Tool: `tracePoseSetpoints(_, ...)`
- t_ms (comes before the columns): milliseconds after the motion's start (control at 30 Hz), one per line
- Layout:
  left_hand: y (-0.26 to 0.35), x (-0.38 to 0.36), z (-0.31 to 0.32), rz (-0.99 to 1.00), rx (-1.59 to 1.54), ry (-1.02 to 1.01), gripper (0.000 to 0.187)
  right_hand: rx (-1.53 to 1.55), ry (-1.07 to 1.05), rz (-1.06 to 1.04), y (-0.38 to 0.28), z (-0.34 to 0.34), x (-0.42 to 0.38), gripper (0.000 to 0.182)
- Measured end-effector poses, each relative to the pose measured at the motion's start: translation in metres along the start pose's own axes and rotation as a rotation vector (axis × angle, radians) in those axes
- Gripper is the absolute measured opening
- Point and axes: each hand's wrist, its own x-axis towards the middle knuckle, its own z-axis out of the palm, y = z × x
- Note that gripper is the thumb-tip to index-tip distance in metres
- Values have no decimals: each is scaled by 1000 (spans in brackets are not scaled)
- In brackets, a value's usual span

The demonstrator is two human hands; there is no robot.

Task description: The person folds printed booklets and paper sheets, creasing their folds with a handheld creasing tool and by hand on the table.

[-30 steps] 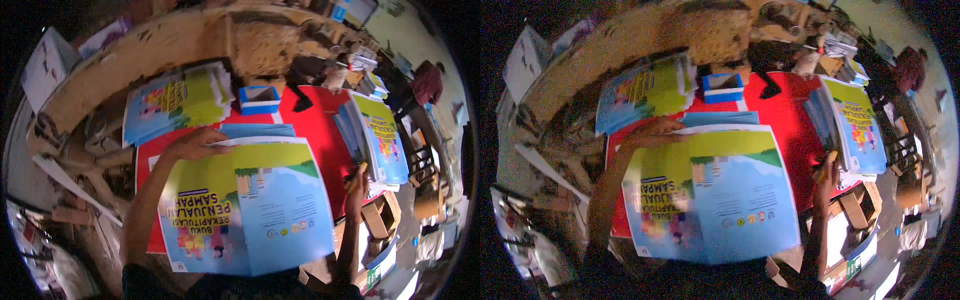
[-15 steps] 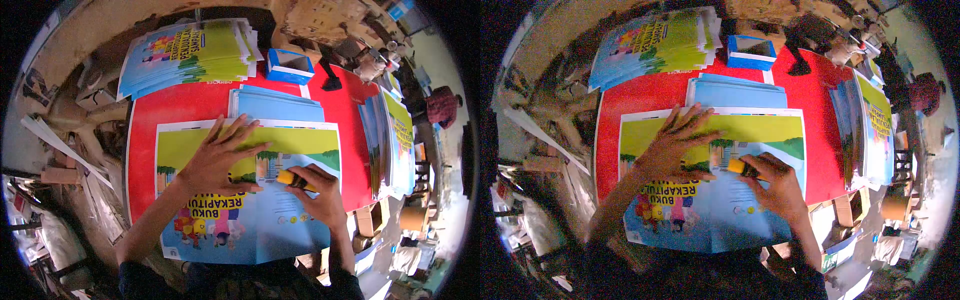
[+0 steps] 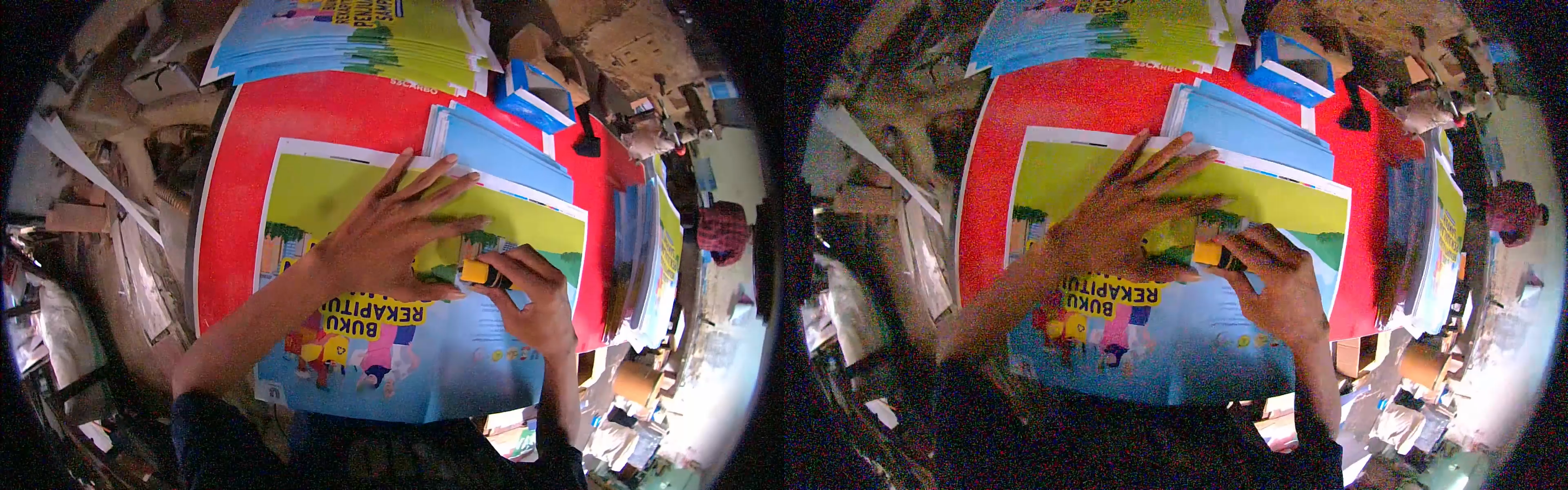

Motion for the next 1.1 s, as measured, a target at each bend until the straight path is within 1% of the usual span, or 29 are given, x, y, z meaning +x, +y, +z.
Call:
tracePoseSetpoints(67, -1, -1, 3, 13, -1, 26, 85, -83, 23, -22, -1, 0, -1, 45)
tracePoseSetpoints(200, -4, -1, 5, 25, -5, 29, 86, -75, 18, -35, 2, 5, -3, 45)
tracePoseSetpoints(300, -2, 0, 3, 20, -2, 14, 86, -7, 78, 19, -8, 6, 3, 40)
tracePoseSetpoints(367, -1, 1, 2, 5, 29, -7, 86, 157, 29, 101, -10, 4, 9, 38)
tracePoseSetpoints(400, -1, 1, 1, 11, 27, -9, 86, 155, 34, 107, -8, 4, 9, 38)
tracePoseSetpoints(467, -1, 1, 0, -6, 29, -87, 95, 207, 19, 128, -3, 5, 7, 36)
tracePoseSetpoints(600, -2, 0, 0, -9, 20, -90, 95, 202, 15, 164, -2, 8, 1, 37)
tracePoseSetpoints(667, -2, -1, 3, 11, -2, 19, 87, 77, 80, -5, -7, 8, -1, 41)
tracePoseSetpoints(700, -1, -1, 3, 9, -4, 20, 87, 77, 77, -5, -3, 9, -4, 41)
tracePoseSetpoints(767, -1, -1, 2, 11, 11, 10, 86, -98, 59, -167, 9, 13, -10, 44)
tracePoseSetpoints(900, -2, 0, 3, 0, 13, 12, 85, -121, 78, -221, 9, 16, -8, 43)
tracePoseSetpoints(967, -2, 0, 4, 9, 13, 20, 85, -25, 100, -19, 4, 18, -8, 41)
tracePoseSetpoints(1000, -3, 0, 4, 10, 11, 20, 85, -26, 99, -17, 1, 14, -5, 41)
tracePoseSetpoints(1067, -4, 0, 4, 21, 8, 12, 86, 209, -28, 156, -5, 4, 5, 38)
tracePoseSetpoints(1100, -4, 0, 4, 22, 7, 12, 86, 267, -44, 205, -4, 3, 7, 36)
